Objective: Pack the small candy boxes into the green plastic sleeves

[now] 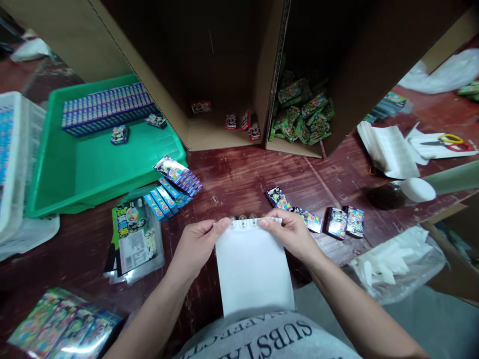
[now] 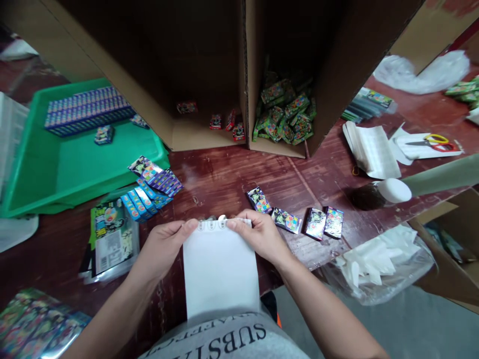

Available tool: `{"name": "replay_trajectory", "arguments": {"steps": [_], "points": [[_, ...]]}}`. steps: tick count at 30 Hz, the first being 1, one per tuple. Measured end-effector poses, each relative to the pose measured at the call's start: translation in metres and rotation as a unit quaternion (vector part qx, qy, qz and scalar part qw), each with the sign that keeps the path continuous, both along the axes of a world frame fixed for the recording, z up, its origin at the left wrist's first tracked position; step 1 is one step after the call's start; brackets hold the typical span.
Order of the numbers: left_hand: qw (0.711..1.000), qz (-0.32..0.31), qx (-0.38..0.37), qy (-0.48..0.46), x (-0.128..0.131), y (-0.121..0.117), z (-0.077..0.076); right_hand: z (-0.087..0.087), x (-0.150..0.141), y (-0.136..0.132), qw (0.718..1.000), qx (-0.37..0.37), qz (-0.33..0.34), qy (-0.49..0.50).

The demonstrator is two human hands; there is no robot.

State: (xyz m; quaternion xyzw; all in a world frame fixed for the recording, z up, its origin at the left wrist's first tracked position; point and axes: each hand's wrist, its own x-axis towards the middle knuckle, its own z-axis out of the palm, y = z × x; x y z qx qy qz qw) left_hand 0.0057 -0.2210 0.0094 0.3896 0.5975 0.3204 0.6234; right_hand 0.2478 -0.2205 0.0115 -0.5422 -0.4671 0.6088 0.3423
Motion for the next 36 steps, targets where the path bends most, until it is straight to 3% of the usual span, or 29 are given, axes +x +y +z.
{"name": "replay_trajectory", "arguments": {"steps": [4, 8, 14, 19, 22, 24, 29, 32, 34, 36], "points": [[0.999, 0.013, 0.032, 0.0, -0.001, -0.004, -0.004, 0.001, 0.012, 0.001, 0.999, -0.022, 0.009, 0.042], [0.997, -0.013, 0.075, -0.008, 0.002, -0.006, -0.006, 0.003, 0.019, 0.0, 0.999, 0.024, -0.005, 0.034], [0.998, -0.021, 0.056, 0.011, 0.007, -0.003, -0.013, 0.012, 0.041, 0.004, 0.992, 0.057, 0.061, -0.091], [0.998, -0.023, 0.056, 0.015, 0.009, 0.002, -0.018, 0.036, 0.065, 0.028, 0.959, 0.165, 0.163, -0.163], [0.998, -0.023, 0.057, 0.025, 0.009, 0.003, -0.019, 0.042, 0.07, 0.039, 0.959, 0.206, 0.131, -0.141], [0.998, -0.025, 0.059, 0.028, 0.009, 0.003, -0.019, 0.04, 0.067, 0.042, 0.969, 0.181, 0.103, -0.134], [0.997, -0.046, 0.056, 0.033, 0.018, 0.006, -0.018, 0.028, 0.054, 0.039, 0.977, 0.116, 0.155, -0.092], [0.996, -0.057, 0.049, 0.04, 0.024, 0.01, -0.02, 0.028, 0.055, 0.038, 0.988, 0.128, 0.076, -0.036], [0.99, -0.064, 0.094, 0.081, 0.021, 0.012, -0.022, 0.03, 0.061, 0.039, 0.989, 0.142, -0.024, -0.019], [0.968, -0.063, 0.163, 0.178, 0.011, 0.011, -0.026, 0.03, 0.065, 0.04, 0.986, 0.143, -0.082, -0.02]]}}
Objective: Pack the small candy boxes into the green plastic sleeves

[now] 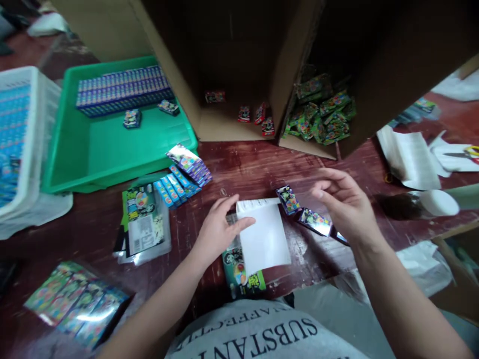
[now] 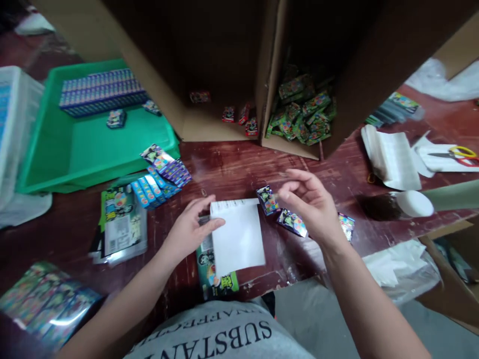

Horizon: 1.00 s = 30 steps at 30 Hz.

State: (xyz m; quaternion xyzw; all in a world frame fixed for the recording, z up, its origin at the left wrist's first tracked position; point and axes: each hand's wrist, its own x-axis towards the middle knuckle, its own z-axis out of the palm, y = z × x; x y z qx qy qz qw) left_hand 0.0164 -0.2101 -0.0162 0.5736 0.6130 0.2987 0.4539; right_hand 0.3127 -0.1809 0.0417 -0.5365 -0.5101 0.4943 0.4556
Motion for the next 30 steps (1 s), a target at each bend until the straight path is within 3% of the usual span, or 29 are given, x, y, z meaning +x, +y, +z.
{"name": "replay_trajectory", "arguments": {"steps": [2, 5, 7, 11, 14, 17, 22, 26, 30], "points": [[0.994, -0.003, 0.046, 0.103, -0.016, -0.005, -0.003, -0.002, -0.003, -0.001, 1.0, -0.018, 0.019, 0.0], [0.986, -0.067, 0.021, 0.15, -0.039, -0.018, -0.005, -0.005, -0.025, -0.006, 0.994, -0.032, 0.106, 0.003], [0.988, -0.091, 0.005, 0.125, -0.05, -0.028, -0.003, -0.005, -0.048, -0.007, 0.988, -0.025, 0.15, 0.001], [0.999, -0.048, -0.008, -0.006, -0.059, -0.046, 0.01, -0.001, -0.096, -0.001, 0.97, 0.004, 0.241, -0.006], [0.993, -0.021, -0.058, -0.096, -0.06, -0.058, 0.021, -0.002, -0.125, 0.006, 0.928, 0.01, 0.372, -0.021], [0.995, -0.003, -0.051, -0.091, -0.062, -0.065, 0.027, -0.009, -0.144, 0.008, 0.888, 0.025, 0.455, -0.064], [0.996, 0.004, -0.056, -0.074, -0.069, -0.068, 0.026, -0.009, -0.153, -0.001, 0.868, 0.127, 0.433, -0.207], [0.991, 0.018, -0.081, -0.107, -0.068, -0.068, 0.025, -0.001, -0.149, -0.014, 0.813, 0.25, 0.406, -0.332], [0.984, 0.019, -0.069, -0.166, -0.063, -0.064, 0.025, -0.002, -0.148, -0.021, 0.784, 0.276, 0.415, -0.371]]}}
